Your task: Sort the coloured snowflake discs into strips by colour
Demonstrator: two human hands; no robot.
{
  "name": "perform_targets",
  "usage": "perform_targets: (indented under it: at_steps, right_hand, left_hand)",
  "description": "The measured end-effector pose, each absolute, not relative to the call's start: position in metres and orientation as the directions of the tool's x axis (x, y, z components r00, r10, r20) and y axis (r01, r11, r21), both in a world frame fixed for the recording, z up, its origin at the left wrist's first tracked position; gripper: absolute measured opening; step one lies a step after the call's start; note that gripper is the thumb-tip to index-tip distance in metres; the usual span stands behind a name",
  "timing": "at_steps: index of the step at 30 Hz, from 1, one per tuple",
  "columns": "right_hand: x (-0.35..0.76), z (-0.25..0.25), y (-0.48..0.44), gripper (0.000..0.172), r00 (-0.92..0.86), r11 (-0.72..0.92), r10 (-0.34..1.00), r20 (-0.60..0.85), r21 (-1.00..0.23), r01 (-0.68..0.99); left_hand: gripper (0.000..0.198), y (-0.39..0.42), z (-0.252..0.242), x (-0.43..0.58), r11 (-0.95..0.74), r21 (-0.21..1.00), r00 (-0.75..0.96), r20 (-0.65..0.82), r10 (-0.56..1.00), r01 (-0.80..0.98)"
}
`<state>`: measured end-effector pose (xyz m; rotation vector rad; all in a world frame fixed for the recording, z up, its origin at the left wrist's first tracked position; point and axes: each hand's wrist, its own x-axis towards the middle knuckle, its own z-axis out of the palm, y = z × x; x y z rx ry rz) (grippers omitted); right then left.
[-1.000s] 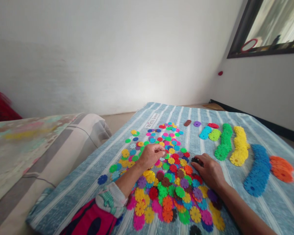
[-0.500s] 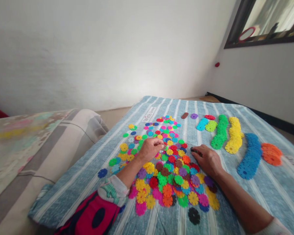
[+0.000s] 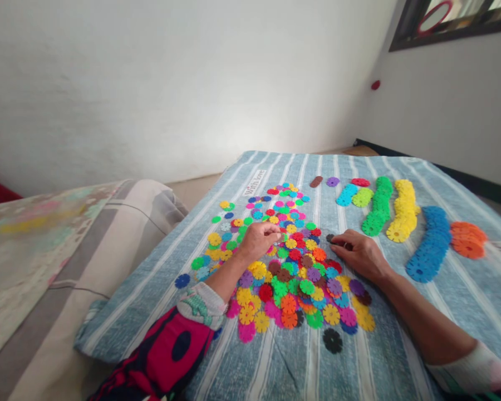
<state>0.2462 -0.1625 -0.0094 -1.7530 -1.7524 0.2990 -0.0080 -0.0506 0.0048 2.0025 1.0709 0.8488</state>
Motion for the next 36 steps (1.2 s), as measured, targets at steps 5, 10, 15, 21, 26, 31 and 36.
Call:
perform_targets:
  at_steps: [5,10,15,21,26,31,36]
  right_hand:
    - [0.26,0.004,-0.171,0.026,0.018,0.063,0.995,0.102,-0.733,0.678]
    - [0.264,0.023,-0.197,0.018,-0.065,-0.009,0.995,-0.079,-0.706,0.708]
    - [0.258,0.026,-0.23,0.01,-0.015,-0.061,0.989,-0.145,-0.506,0.861]
    - [0.249,0.019,-0.233,0.009,0.043,-0.09,0.989,-0.142,-0.337,0.937]
    - [0.243,0.016,-0.228,0.01,0.059,-0.109,0.987,-0.148,-0.357,0.928]
    - [0.251,0.013,-0.224,0.016,0.067,-0.151,0.982,-0.178,-0.511,0.846]
    - [0.268,0.011,-0.218,0.013,0.062,-0.222,0.965,-0.254,-0.673,0.706]
  left_hand:
    - [0.011,-0.049,0.002,-0.008,-0.384,0.841,0.435,0.203,0.877,0.382]
    - [0.011,-0.047,0.002,-0.01,-0.372,0.841,0.429,0.191,0.883,0.392]
    - [0.01,-0.048,0.003,-0.01,-0.375,0.846,0.426,0.2,0.882,0.38]
    - [0.011,-0.05,0.005,-0.01,-0.383,0.837,0.431,0.201,0.88,0.392]
    - [0.011,-0.05,0.005,-0.011,-0.405,0.819,0.448,0.208,0.87,0.407]
    - [0.012,-0.05,0.003,-0.011,-0.388,0.83,0.444,0.195,0.875,0.401]
    - [0.012,-0.05,0.003,-0.011,-0.379,0.842,0.435,0.197,0.879,0.384]
